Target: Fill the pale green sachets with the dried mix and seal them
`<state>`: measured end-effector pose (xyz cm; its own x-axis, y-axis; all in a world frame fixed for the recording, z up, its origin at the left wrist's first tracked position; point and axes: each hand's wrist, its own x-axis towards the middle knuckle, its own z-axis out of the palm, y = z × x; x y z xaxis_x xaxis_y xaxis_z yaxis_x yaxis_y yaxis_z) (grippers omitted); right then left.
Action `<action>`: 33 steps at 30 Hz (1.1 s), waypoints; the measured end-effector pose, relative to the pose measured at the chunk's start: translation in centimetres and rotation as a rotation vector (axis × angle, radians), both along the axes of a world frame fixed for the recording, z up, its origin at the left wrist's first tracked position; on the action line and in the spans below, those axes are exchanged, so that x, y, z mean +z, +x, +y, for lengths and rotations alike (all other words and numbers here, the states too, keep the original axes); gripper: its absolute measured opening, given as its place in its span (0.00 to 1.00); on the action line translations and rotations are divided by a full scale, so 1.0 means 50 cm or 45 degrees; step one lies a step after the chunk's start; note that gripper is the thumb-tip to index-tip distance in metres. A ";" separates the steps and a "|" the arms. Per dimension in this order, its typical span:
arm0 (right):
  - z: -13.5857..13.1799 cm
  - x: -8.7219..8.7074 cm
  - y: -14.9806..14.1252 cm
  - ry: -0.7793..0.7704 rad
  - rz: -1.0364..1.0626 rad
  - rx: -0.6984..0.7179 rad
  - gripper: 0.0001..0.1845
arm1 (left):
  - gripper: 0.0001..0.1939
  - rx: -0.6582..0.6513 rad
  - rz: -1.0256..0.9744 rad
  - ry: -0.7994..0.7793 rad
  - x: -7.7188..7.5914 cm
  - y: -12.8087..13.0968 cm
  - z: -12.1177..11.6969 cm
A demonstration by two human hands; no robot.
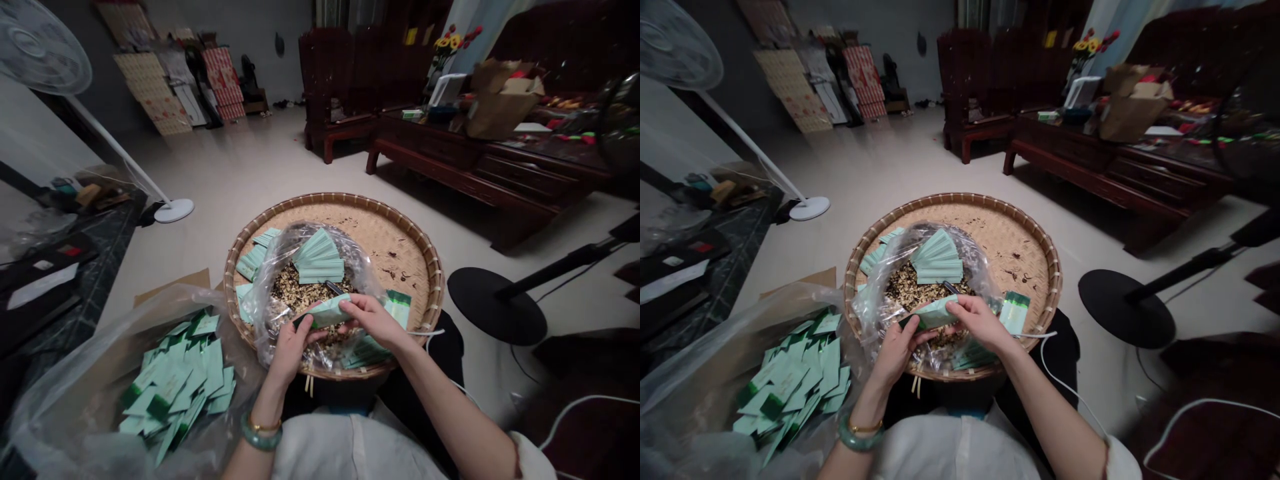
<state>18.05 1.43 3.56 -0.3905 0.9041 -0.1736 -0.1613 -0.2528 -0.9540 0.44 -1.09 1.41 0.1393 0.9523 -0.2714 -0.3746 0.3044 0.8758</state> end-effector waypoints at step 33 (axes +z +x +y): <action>-0.031 -0.035 0.026 0.531 -0.866 0.007 0.12 | 0.25 0.319 1.400 0.943 -0.025 -0.025 0.009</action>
<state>19.37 -0.12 1.79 -0.3250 0.9454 -0.0235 0.4906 0.1473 -0.8588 -0.79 -0.64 0.18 -0.0141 0.8898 0.4561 0.6469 -0.3397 0.6828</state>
